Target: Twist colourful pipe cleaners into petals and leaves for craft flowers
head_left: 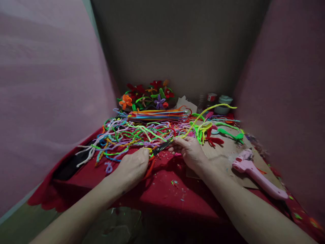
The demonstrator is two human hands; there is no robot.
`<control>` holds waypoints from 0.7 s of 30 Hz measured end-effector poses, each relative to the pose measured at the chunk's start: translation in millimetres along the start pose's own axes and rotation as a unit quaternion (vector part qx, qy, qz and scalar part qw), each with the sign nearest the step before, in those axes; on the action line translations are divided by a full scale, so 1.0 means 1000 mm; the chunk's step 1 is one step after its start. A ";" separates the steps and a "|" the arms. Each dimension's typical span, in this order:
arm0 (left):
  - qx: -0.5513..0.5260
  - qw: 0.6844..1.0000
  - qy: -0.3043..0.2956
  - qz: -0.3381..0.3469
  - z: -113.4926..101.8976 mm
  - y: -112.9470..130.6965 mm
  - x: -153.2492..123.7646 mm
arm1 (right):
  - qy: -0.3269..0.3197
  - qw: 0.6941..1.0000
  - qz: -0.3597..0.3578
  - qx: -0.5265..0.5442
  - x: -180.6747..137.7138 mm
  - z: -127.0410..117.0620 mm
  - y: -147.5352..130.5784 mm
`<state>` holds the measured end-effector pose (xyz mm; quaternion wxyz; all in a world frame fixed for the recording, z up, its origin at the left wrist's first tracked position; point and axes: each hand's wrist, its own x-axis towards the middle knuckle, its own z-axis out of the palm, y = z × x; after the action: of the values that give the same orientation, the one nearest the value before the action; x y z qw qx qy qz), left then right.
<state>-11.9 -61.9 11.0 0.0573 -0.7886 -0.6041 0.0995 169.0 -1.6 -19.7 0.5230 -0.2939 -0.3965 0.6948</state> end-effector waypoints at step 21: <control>0.094 0.994 0.050 -0.008 0.006 0.003 0.001 | -0.016 0.998 0.047 0.035 0.001 -0.004 0.003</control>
<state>-10.5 -62.3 4.2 0.1623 -0.7786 -0.5950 0.1159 170.8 -0.4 -24.3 0.4929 -0.2828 -0.3663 0.7368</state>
